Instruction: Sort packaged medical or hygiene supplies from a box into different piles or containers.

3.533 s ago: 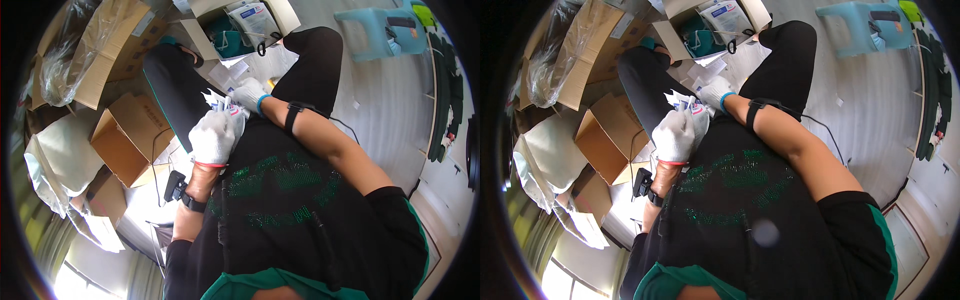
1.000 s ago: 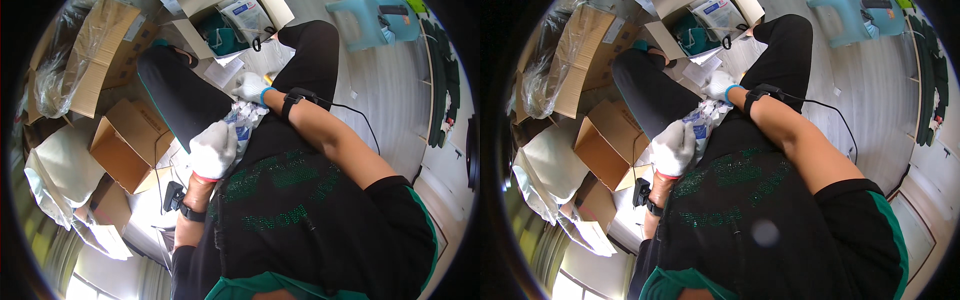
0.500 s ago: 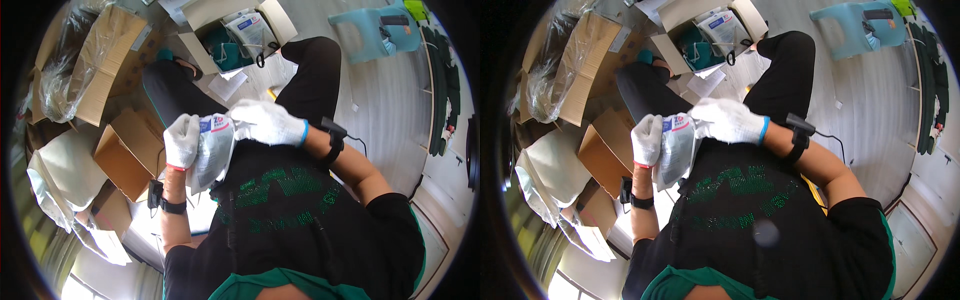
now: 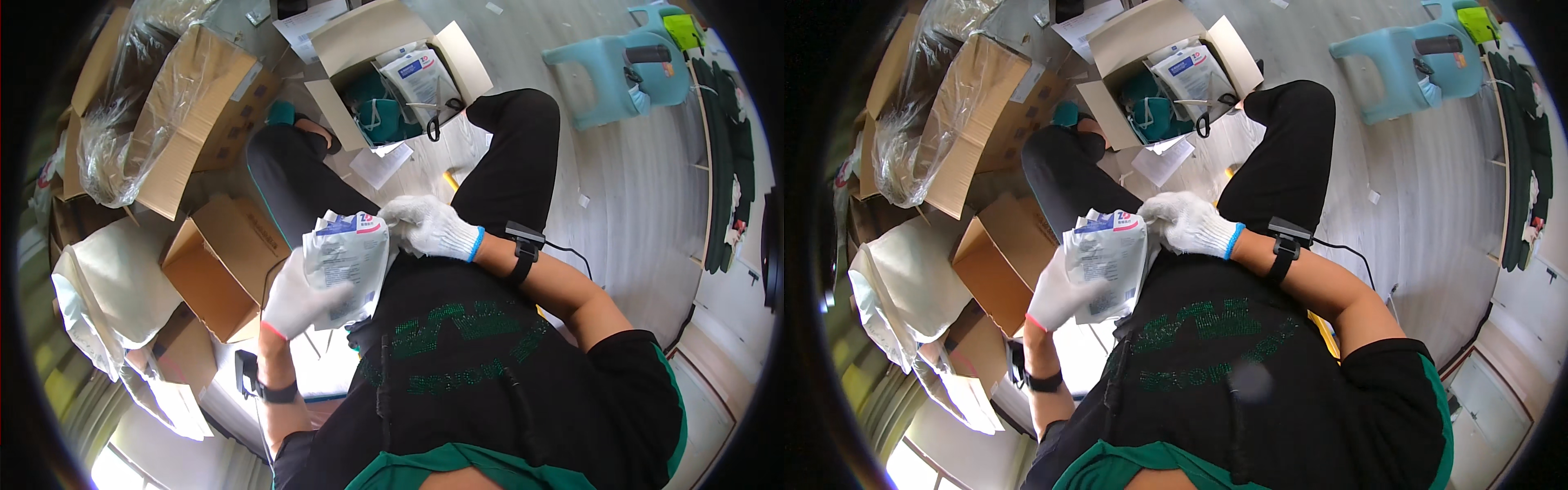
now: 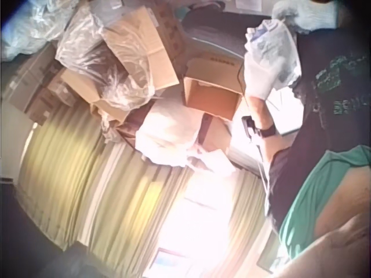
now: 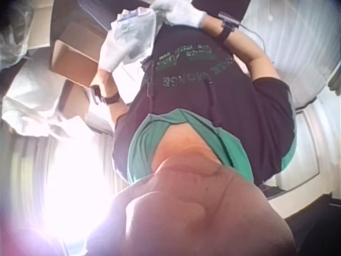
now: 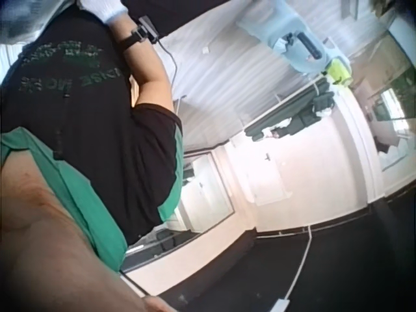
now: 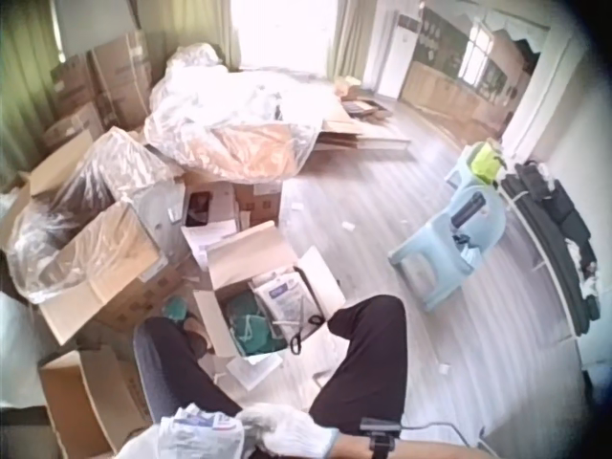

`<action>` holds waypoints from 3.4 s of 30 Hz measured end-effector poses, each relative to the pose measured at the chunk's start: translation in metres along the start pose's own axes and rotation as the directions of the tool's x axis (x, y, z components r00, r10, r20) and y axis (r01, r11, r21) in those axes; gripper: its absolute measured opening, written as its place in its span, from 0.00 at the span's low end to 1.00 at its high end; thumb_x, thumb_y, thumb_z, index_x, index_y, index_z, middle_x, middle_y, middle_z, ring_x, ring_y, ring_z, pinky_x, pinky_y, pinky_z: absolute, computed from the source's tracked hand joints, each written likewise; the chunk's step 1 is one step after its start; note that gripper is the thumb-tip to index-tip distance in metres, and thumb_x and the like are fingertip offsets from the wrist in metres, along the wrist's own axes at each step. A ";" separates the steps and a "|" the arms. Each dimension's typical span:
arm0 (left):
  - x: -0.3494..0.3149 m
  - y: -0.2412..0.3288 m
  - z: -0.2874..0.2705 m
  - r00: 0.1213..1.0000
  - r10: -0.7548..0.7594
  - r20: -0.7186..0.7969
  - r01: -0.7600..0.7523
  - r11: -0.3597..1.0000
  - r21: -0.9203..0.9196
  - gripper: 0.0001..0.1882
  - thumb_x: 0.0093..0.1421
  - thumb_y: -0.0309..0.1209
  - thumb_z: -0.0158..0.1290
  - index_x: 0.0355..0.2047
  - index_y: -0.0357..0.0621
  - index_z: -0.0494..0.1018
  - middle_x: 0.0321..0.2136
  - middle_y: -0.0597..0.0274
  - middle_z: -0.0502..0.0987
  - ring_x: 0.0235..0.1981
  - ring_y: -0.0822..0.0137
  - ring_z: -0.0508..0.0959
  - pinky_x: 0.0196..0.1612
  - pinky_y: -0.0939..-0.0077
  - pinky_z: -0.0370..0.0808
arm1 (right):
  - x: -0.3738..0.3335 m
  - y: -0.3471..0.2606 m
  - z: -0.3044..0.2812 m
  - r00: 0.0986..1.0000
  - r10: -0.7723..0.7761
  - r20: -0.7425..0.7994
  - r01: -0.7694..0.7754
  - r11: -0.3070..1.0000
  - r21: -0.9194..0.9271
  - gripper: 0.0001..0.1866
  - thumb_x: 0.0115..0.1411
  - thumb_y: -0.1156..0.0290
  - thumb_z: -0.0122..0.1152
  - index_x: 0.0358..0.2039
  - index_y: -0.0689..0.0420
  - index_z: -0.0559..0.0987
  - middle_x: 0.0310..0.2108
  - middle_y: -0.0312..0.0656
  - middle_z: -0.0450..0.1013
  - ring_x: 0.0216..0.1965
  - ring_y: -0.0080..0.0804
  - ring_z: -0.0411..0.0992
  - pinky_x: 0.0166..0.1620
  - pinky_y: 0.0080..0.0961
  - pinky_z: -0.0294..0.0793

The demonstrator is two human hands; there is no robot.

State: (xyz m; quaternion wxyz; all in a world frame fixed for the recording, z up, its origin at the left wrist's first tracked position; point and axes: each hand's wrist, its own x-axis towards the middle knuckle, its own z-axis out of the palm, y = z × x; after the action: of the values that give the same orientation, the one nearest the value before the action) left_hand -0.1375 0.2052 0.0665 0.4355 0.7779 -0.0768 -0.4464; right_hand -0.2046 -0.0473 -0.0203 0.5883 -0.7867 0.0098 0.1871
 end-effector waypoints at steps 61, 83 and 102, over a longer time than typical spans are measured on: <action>0.294 -0.012 0.041 0.943 0.240 -0.230 -0.297 0.918 -0.261 0.69 0.36 0.41 0.72 0.71 0.41 0.38 0.64 0.45 0.60 0.63 0.52 0.66 0.68 0.69 0.60 | 0.186 0.025 -0.120 0.967 0.219 -0.127 -0.223 0.498 -0.838 0.24 0.66 0.48 0.44 0.41 0.53 0.81 0.42 0.48 0.78 0.42 0.52 0.77 0.46 0.45 0.75; 0.293 -0.028 0.054 0.936 0.190 -0.296 -0.199 0.980 0.000 0.25 0.49 0.27 0.54 0.50 0.36 0.69 0.48 0.40 0.74 0.52 0.42 0.73 0.56 0.60 0.71 | 0.207 0.007 -0.128 0.992 0.119 0.034 0.015 0.156 -0.988 0.22 0.64 0.47 0.50 0.42 0.50 0.82 0.35 0.48 0.80 0.36 0.45 0.80 0.40 0.41 0.78; 0.302 -0.023 0.047 0.909 0.029 -0.415 0.016 0.994 0.105 0.20 0.58 0.25 0.45 0.51 0.40 0.72 0.41 0.35 0.78 0.44 0.39 0.78 0.51 0.53 0.74 | 0.140 0.028 -0.188 0.997 -0.047 -0.054 -0.052 0.032 -0.998 0.09 0.57 0.63 0.56 0.28 0.53 0.79 0.23 0.45 0.77 0.27 0.46 0.79 0.30 0.39 0.77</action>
State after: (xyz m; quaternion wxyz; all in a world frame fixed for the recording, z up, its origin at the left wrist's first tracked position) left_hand -0.0016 0.0371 -0.1504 0.4014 0.8770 -0.0086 -0.2641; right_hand -0.0281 -0.2015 -0.0441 -0.1257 -0.9803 -0.1007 0.1141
